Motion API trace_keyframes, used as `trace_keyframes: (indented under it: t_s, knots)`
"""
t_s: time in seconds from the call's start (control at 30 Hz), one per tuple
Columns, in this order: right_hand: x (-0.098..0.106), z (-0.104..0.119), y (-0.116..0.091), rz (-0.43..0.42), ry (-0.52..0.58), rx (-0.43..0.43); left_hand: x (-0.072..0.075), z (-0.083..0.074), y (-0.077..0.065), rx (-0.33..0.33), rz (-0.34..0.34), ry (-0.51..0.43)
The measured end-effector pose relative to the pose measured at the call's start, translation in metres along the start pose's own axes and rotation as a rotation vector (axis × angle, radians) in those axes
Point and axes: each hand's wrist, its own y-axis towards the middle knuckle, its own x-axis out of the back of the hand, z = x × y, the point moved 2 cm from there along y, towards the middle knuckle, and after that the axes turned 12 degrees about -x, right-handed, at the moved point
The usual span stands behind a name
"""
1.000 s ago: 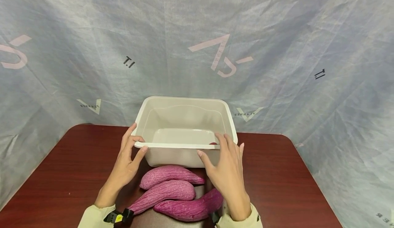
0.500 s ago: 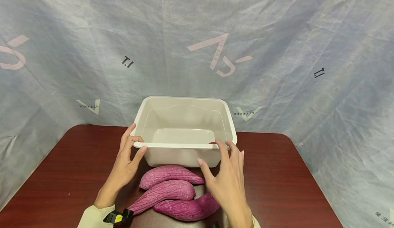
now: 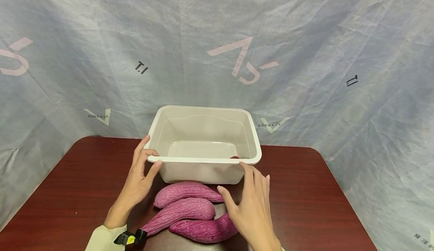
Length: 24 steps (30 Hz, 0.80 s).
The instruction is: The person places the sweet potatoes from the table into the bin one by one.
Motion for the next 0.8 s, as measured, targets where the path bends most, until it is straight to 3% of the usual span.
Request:
trace_keyframes:
  t_s: [0.6,0.8]
  knots:
    - [-0.019,-0.023,-0.033,0.114,-0.071,-0.018,0.0,-0.001,0.0,-0.003,-0.004,-0.005]
    - [-0.027,-0.032,-0.04,0.119,-0.064,0.025,0.001,-0.001,0.001,0.005,-0.002,-0.003]
